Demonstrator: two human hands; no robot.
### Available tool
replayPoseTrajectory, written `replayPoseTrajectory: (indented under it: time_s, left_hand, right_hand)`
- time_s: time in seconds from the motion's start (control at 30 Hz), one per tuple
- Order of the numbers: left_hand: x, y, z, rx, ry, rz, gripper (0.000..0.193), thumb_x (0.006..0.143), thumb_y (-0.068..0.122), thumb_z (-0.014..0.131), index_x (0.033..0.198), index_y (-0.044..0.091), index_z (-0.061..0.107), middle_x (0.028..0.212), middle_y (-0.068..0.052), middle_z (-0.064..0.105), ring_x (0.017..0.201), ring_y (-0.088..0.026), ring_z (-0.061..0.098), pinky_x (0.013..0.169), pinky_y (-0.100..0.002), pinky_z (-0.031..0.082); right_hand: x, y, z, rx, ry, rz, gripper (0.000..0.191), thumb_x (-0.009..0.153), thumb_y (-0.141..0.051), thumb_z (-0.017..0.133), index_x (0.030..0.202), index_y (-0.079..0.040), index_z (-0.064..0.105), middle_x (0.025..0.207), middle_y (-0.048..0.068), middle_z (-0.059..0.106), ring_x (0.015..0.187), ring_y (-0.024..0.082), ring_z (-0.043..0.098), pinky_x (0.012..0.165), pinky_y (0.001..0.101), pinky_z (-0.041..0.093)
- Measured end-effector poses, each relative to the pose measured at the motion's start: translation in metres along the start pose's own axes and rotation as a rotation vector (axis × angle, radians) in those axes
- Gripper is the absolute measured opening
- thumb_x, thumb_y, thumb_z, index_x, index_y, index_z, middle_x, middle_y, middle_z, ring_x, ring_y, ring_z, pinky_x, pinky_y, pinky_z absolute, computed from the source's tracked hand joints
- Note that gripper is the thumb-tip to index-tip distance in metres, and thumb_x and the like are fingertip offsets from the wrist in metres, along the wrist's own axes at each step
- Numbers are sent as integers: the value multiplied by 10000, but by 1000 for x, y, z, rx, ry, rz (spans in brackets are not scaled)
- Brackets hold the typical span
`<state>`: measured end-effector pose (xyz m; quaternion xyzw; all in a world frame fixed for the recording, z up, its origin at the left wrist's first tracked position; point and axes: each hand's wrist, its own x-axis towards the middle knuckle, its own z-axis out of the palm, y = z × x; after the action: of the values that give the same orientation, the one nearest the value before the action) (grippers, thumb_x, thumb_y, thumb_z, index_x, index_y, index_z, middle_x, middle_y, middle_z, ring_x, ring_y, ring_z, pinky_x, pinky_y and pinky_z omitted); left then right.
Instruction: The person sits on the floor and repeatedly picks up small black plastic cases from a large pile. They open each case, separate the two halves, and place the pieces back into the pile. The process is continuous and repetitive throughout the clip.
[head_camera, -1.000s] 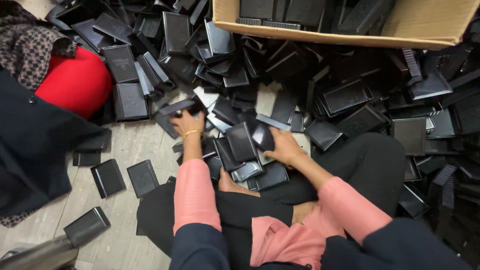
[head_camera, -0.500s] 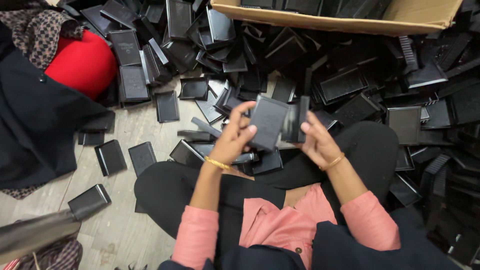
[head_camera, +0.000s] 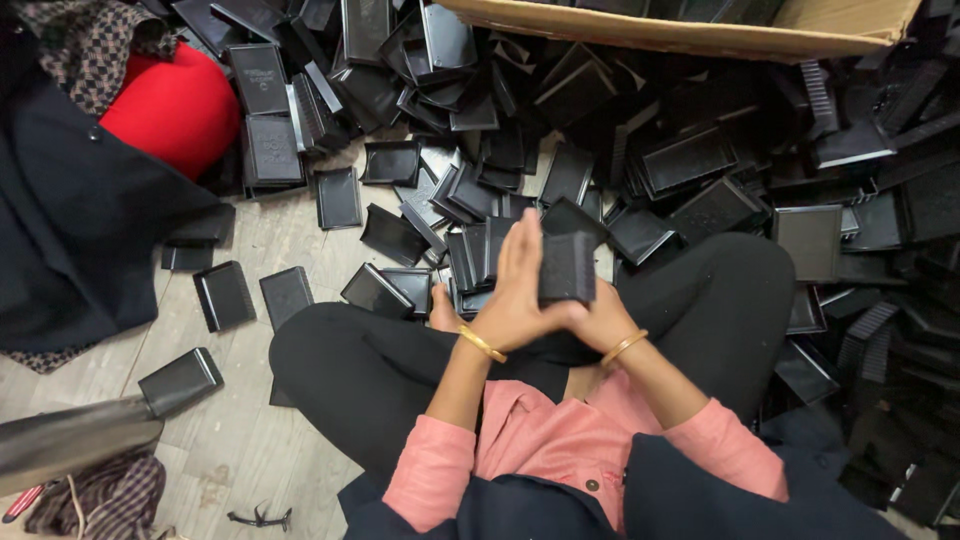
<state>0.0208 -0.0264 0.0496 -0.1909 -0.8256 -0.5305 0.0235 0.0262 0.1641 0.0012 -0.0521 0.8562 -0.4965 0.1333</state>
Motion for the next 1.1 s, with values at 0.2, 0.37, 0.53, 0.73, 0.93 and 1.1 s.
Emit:
replayPoseTrajectory:
  time_s: [0.2, 0.37, 0.53, 0.73, 0.93, 1.1]
  left_hand:
    - [8, 2, 2, -326, 182, -298, 830, 940, 548, 606, 1578, 79, 356, 1450, -192, 518, 1337, -313, 509, 1144, -414, 394]
    - [7, 0, 10, -921, 289, -260, 654, 1057, 473, 416, 1581, 95, 313, 1582, -57, 373, 1325, -223, 479, 1133, -371, 377]
    - [8, 4, 18, -819, 340, -191, 610, 1113, 432, 403, 1585, 49, 348, 1554, -128, 415, 1443, -221, 403, 1240, -348, 262]
    - [5, 8, 23, -588, 406, -142, 585, 1145, 434, 341, 1599, 67, 300, 1636, -113, 336, 1514, -224, 325, 1248, -344, 243]
    - [12, -7, 3, -463, 275, -178, 400, 1113, 411, 471, 1240, 49, 584, 1122, -119, 712, 1045, -192, 685, 941, -321, 532]
    - [22, -23, -23, 98, 523, -314, 455, 931, 432, 700, 744, 31, 591, 609, -153, 581, 560, -317, 587, 573, -413, 457]
  right_hand:
    - [-3, -26, -23, -20, -22, 140, 805, 761, -174, 869, 1462, -65, 490, 1318, 112, 645, 1111, 208, 669, 938, 357, 554]
    - [-5, -77, -31, 621, 51, -37, 874, 826, -55, 804, 1575, -104, 358, 1400, 164, 562, 1272, 238, 597, 1034, 359, 539]
    - [-7, -98, -19, 465, 53, -27, 890, 792, 3, 817, 1554, -106, 370, 1389, 142, 539, 1294, 220, 570, 1044, 372, 546]
    - [-9, -78, -19, 506, -78, 22, 811, 818, -43, 796, 1540, -108, 434, 1347, 99, 574, 1221, 185, 589, 1012, 343, 563]
    - [-2, -57, -42, 703, -370, 279, 637, 990, -65, 702, 1610, -91, 562, 1184, 81, 608, 911, 137, 476, 753, 282, 375]
    - [-7, -59, -29, 764, -288, 198, 429, 915, -138, 716, 1298, 20, 601, 1193, 73, 713, 1065, 112, 683, 946, 268, 556]
